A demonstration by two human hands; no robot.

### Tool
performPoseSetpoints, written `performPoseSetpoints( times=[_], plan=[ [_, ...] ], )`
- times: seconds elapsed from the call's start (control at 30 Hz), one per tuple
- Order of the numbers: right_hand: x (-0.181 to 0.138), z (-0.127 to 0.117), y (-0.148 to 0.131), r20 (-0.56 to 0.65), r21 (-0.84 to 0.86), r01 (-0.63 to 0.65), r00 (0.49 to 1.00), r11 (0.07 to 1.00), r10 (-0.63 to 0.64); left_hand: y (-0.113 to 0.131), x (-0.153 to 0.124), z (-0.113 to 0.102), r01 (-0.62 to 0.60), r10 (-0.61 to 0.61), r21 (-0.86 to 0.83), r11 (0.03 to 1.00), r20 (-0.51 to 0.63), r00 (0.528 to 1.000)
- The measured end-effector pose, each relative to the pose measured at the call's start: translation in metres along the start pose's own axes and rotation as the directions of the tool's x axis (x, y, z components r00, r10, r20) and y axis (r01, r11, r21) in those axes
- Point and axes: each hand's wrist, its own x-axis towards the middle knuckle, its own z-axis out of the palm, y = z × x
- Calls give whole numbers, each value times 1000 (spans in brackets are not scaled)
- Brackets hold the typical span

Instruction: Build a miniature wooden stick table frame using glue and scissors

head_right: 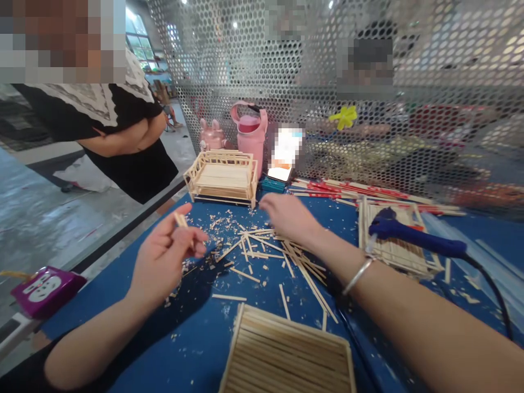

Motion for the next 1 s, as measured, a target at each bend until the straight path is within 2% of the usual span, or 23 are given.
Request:
performPoseSetpoints(
  times=[0.1,0.17,0.2,0.23,0.27,0.3,0.37,0.43,0.5,0.63,0.73,0.9,1.0],
  plan=[
    [1,-14,26,-120,-130,-174,980,976,158,5,2,-5,-214,203,-52,975,-169,965],
    [-8,-13,26,-134,-213,-209,974,954,184,7,1,-7,-229,211,-89,969,-168,963],
    [-14,-10,20,-104,-252,-176,983,952,155,7,1,-6,-158,145,-109,981,-118,982],
    [-20,-5,12,-34,-303,-92,996,948,86,6,1,-4,-35,30,-124,992,-42,999],
    [-26,1,2,73,-324,33,997,946,-10,4,1,-2,127,-122,-129,984,42,992],
    [-32,7,-9,214,-300,167,971,939,-105,1,1,1,296,-282,-125,947,117,952],
    [-39,17,-25,389,-273,277,908,921,-157,-6,2,7,557,-528,-131,820,201,825],
    [-42,25,-31,462,-274,289,876,917,-138,-11,3,12,684,-648,-161,712,226,727],
    [-43,29,-30,472,-288,308,869,907,-146,-13,3,14,729,-688,-190,657,244,684],
    [-45,33,-25,446,-332,392,867,858,-223,-11,3,15,751,-700,-195,631,273,660],
    [-47,30,-26,451,-355,419,860,836,-239,-10,1,14,762,-717,-134,633,271,643],
    [-49,11,-25,371,-327,310,911,893,-180,-13,0,12,739,-709,-31,672,260,655],
    [-50,2,-23,325,-177,290,919,940,-223,-15,1,12,738,-709,-20,674,260,655]
  ],
)
